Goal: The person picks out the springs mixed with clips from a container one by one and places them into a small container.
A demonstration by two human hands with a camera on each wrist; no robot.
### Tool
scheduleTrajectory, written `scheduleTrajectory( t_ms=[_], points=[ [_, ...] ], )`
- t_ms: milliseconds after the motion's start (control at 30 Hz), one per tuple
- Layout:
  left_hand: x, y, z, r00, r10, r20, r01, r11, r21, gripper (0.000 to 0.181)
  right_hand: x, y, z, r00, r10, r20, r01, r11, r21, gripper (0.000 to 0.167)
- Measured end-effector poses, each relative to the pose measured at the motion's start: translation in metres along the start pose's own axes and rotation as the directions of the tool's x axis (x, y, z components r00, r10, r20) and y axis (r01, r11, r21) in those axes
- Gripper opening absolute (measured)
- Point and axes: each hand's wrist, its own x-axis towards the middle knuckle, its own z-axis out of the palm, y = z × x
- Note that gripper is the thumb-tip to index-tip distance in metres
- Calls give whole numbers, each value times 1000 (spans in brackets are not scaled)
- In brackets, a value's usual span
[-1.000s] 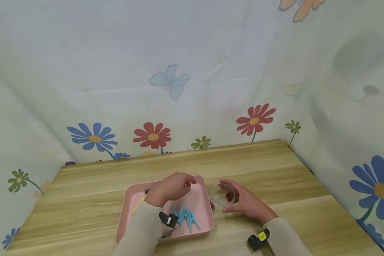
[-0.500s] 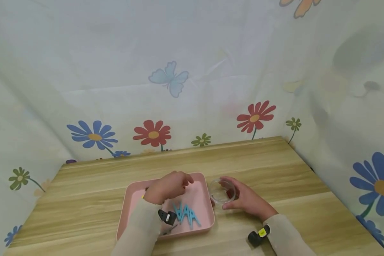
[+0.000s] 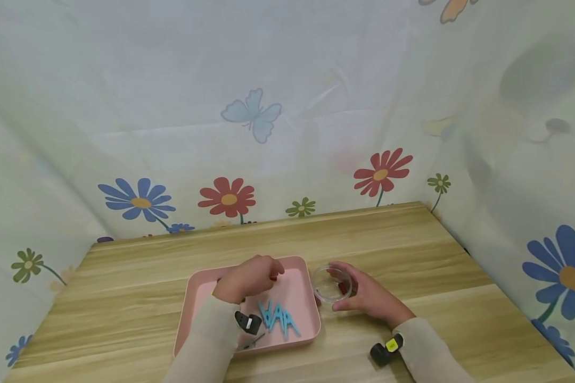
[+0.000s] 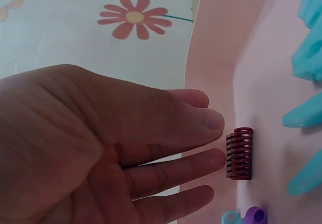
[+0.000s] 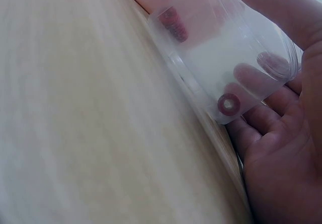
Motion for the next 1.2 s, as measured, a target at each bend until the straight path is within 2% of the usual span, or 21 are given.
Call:
scheduleTrajectory(
  t_ms=[267, 633, 1000, 1200],
  points=[
    [2, -3, 3, 999, -47, 11, 48, 999, -16, 16, 0, 0, 0, 1000, -11, 2, 11, 1000, 3, 87],
    [4, -7, 6, 1000, 2, -6, -2, 1000, 3, 15, 0, 0, 0, 1000, -6, 2, 6, 1000, 24, 87],
    [5, -6, 6, 997, -75, -9, 74, 997, -26, 17, 0, -3, 0, 1000, -3, 2, 3, 1000, 29, 88],
    [7, -9, 10, 997, -77, -15, 77, 997, -12, 18, 0, -3, 1, 1000, 7, -2, -7, 1000, 26, 87]
  ],
)
